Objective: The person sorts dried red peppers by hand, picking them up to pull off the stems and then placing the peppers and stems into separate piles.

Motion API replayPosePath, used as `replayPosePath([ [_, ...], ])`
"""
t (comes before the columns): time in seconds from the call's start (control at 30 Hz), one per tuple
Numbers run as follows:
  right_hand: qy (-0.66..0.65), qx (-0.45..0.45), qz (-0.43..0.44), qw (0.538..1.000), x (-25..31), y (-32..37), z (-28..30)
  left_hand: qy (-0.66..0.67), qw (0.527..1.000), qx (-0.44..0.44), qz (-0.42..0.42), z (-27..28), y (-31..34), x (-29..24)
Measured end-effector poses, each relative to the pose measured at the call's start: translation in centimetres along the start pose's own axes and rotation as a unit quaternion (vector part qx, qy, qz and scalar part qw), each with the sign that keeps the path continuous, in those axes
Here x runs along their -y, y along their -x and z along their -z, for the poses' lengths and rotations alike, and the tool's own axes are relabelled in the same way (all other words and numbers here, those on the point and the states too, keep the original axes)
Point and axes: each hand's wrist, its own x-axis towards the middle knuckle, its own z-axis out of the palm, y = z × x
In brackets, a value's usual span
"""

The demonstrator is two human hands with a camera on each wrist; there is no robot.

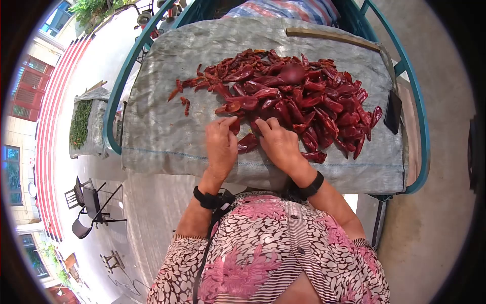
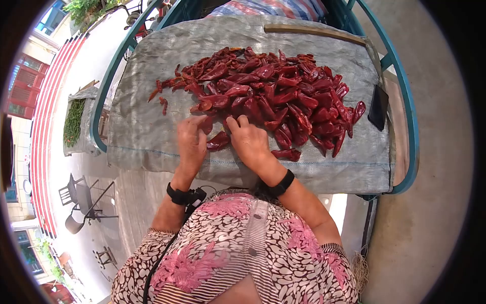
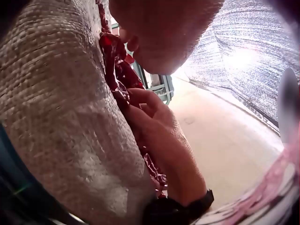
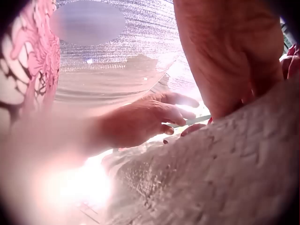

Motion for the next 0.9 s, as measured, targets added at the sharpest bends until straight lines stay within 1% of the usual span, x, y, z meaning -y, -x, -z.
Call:
replayPosePath([
  [0.07,-0.039,-0.001,0.005,0.999,-0.2,0.0,0.5,0.029,0.998,0.053,0.027,-0.3,1.6,-0.6],
  [0.1,-0.057,0.001,0.007,0.998,-0.4,0.0,1.1,0.022,0.998,0.06,0.027,0.0,1.8,-1.4],
  [0.17,-0.118,0.004,0.002,0.993,-0.7,0.2,2.3,0.006,0.997,0.078,0.027,0.5,1.9,-2.8],
  [0.2,-0.147,0.007,-0.001,0.989,-1.0,0.4,2.9,-0.035,0.996,0.083,0.003,0.5,1.9,-3.0],
  [0.3,-0.234,-0.025,-0.043,0.971,-2.0,1.9,4.9,-0.018,0.997,0.062,0.043,-1.2,2.8,-2.6],
  [0.33,-0.289,0.002,-0.087,0.953,-2.2,2.4,5.9,-0.011,0.997,0.052,0.052,-1.6,3.2,-2.7],
  [0.4,-0.283,-0.002,-0.104,0.953,-3.0,2.9,6.7,0.0,0.997,0.031,0.068,-2.0,4.0,-2.7],
  [0.43,-0.281,-0.004,-0.112,0.953,-3.4,3.1,7.0,-0.006,0.998,0.018,0.059,-2.3,4.3,-2.5],
  [0.47,-0.28,0.003,-0.1,0.955,-3.6,3.0,7.5,-0.013,0.999,0.004,0.05,-2.6,4.7,-2.4],
  [0.57,-0.335,0.018,-0.098,0.937,-3.0,1.5,8.2,-0.04,0.999,-0.025,0.014,-2.3,4.6,-3.7],
  [0.6,-0.388,0.035,-0.107,0.915,-2.6,0.9,8.4,-0.049,0.998,-0.031,0.001,-2.2,4.5,-4.3],
  [0.67,-0.49,0.071,-0.119,0.861,-2.1,-0.2,8.7,0.01,1.0,-0.026,-0.008,-3.1,4.4,-4.5],
  [0.7,-0.43,0.068,-0.099,0.895,-2.3,-0.1,8.7,0.038,0.999,-0.025,-0.012,-3.4,4.1,-4.8],
  [0.77,-0.304,0.06,-0.057,0.949,-2.4,0.0,8.6,0.048,0.998,-0.015,-0.028,-3.4,3.9,-5.4],
  [0.8,-0.297,0.075,-0.049,0.951,-2.2,0.5,8.7,0.052,0.998,-0.012,-0.038,-3.3,3.5,-5.9],
  [0.9,-0.227,0.121,0.026,0.966,-3.7,1.9,7.3,0.062,0.998,-0.008,-0.025,-3.2,3.3,-7.1],
])
